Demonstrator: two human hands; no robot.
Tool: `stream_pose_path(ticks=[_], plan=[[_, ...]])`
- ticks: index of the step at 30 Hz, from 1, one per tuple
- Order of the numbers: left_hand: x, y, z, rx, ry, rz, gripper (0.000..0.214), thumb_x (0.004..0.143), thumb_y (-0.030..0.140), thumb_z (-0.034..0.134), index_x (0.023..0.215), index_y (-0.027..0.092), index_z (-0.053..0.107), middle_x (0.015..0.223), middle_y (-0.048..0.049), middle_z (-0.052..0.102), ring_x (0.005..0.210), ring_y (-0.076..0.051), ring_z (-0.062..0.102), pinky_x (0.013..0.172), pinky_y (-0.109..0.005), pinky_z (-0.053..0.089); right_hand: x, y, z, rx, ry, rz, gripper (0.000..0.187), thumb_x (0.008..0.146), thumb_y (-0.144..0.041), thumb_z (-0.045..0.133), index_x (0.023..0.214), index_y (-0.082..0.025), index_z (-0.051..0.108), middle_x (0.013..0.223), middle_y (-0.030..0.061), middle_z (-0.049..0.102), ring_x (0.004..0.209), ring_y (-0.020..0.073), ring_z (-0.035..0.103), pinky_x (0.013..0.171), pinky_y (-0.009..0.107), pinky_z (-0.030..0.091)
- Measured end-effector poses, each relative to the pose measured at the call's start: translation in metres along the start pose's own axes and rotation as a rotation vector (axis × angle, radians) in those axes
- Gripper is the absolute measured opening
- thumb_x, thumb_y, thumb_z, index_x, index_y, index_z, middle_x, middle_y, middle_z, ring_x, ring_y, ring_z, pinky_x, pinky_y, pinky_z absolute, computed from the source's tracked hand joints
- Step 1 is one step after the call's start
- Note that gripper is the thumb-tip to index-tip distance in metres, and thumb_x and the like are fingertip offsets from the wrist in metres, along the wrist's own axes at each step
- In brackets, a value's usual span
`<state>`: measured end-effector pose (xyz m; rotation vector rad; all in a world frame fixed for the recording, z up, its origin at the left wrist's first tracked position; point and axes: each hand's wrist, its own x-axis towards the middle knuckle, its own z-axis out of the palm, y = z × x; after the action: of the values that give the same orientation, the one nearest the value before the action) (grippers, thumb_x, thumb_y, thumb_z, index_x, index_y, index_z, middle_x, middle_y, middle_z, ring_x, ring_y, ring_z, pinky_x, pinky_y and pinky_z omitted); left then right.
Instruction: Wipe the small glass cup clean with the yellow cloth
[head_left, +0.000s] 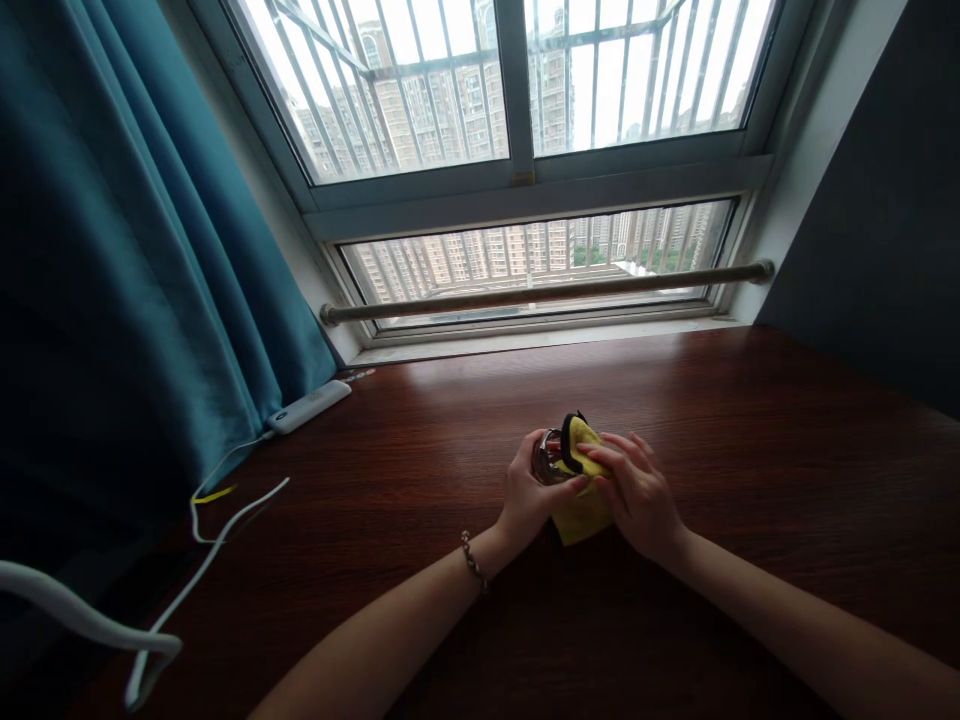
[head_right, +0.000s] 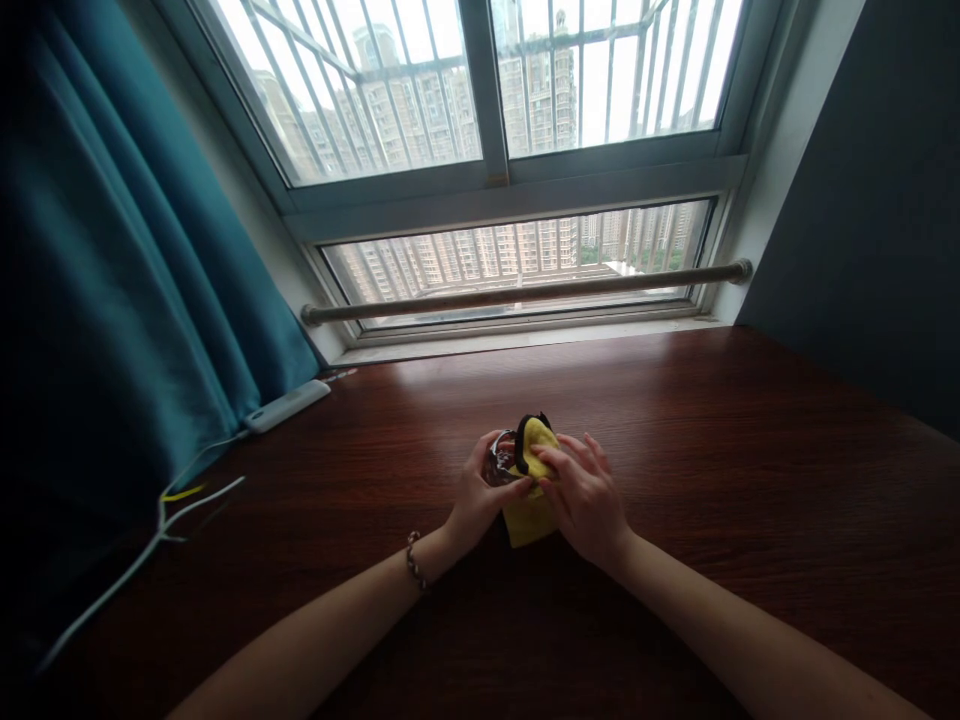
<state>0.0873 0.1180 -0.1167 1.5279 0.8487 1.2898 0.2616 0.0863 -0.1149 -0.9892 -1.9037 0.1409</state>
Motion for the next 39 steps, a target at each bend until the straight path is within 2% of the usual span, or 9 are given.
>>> stream_pose_path(ticks=[3,6,10,12,17,22,27,33,39], plan=[[0.003,-0.001,-0.003,-0.132,0.064,-0.073,0.055,0.069,0.038,0.073,0.112,0.016,0.046,0.100,-0.0081,0.061,0.094,-0.022,0.059,0.085,-0.035,0.047,0.000,0.005,0.005,0.123,-0.001,0.176,0.034,0.096,-0.030,0.042,0.126,-0.016,0.042,0.123,0.0123,0.051,0.112,0.0291,0.047,0.096,0.046,0.037],[0.004,-0.003,-0.001,-0.270,0.092,-0.126,0.048,0.078,0.051,0.060,0.107,0.015,0.048,0.101,-0.0096,0.062,0.096,-0.023,0.060,0.087,-0.037,0.046,-0.004,0.001,0.009,0.223,-0.103,0.181,0.036,0.096,-0.032,0.041,0.129,-0.016,0.037,0.112,0.0119,0.057,0.098,0.0261,0.057,0.083,0.037,0.049],[0.001,-0.001,0.005,-0.409,0.021,-0.175,0.056,0.086,0.064,0.032,0.110,0.016,0.045,0.115,-0.0137,0.057,0.105,-0.025,0.057,0.092,-0.043,0.044,-0.011,-0.011,0.011,0.247,-0.253,0.058,0.063,0.091,-0.035,0.050,0.139,-0.011,0.018,0.131,0.0200,0.037,0.124,0.0342,0.033,0.101,0.049,0.033],[0.000,0.002,0.006,-0.407,-0.035,-0.162,0.063,0.079,0.069,0.041,0.115,0.016,0.043,0.120,-0.0138,0.055,0.111,-0.027,0.053,0.096,-0.043,0.041,-0.014,-0.013,0.011,0.247,-0.254,0.044,0.070,0.091,-0.036,0.050,0.141,-0.011,0.009,0.133,0.0212,0.032,0.128,0.0353,0.025,0.103,0.053,0.027],[0.000,0.003,0.001,-0.260,-0.128,-0.157,0.057,0.060,0.038,0.080,0.106,0.014,0.054,0.105,-0.0102,0.059,0.103,-0.025,0.054,0.093,-0.039,0.041,-0.014,-0.009,0.008,0.294,-0.167,0.051,0.075,0.092,-0.037,0.048,0.143,-0.017,-0.003,0.139,0.0182,0.018,0.129,0.0324,0.022,0.106,0.051,0.022],[-0.004,-0.007,0.004,-0.272,-0.241,-0.189,0.078,0.049,0.013,0.084,0.118,0.017,0.049,0.105,-0.0092,0.059,0.100,-0.026,0.056,0.089,-0.039,0.044,-0.006,-0.013,0.001,0.308,-0.165,-0.046,0.075,0.094,-0.041,0.045,0.145,-0.016,-0.004,0.147,0.0152,-0.005,0.134,0.0338,0.003,0.107,0.049,0.022],[-0.006,-0.004,0.008,-0.402,-0.295,-0.269,0.082,0.044,0.005,0.084,0.118,0.015,0.050,0.106,-0.0098,0.061,0.099,-0.025,0.058,0.085,-0.033,0.047,-0.005,-0.019,-0.002,0.273,-0.240,-0.114,0.069,0.094,-0.048,0.042,0.145,-0.014,0.010,0.148,0.0150,-0.002,0.133,0.0372,0.001,0.107,0.054,0.016],[0.002,0.000,-0.002,-0.671,-0.203,-0.425,0.044,0.078,0.044,0.064,0.112,0.017,0.057,0.110,-0.0081,0.061,0.096,-0.019,0.059,0.083,-0.031,0.048,-0.006,-0.021,0.001,0.219,-0.298,-0.156,0.069,0.096,-0.047,0.037,0.146,-0.013,0.005,0.149,0.0158,-0.002,0.133,0.0369,0.001,0.107,0.055,0.015],[0.010,-0.007,-0.014,-0.880,-0.236,-0.622,0.069,0.083,0.067,0.036,0.108,0.009,0.062,0.098,-0.0134,0.065,0.089,-0.023,0.061,0.077,-0.034,0.050,-0.007,-0.025,0.002,0.083,-0.427,-0.246,0.065,0.096,-0.049,0.036,0.144,-0.008,0.017,0.149,0.0161,0.001,0.133,0.0376,-0.001,0.108,0.054,0.015]])
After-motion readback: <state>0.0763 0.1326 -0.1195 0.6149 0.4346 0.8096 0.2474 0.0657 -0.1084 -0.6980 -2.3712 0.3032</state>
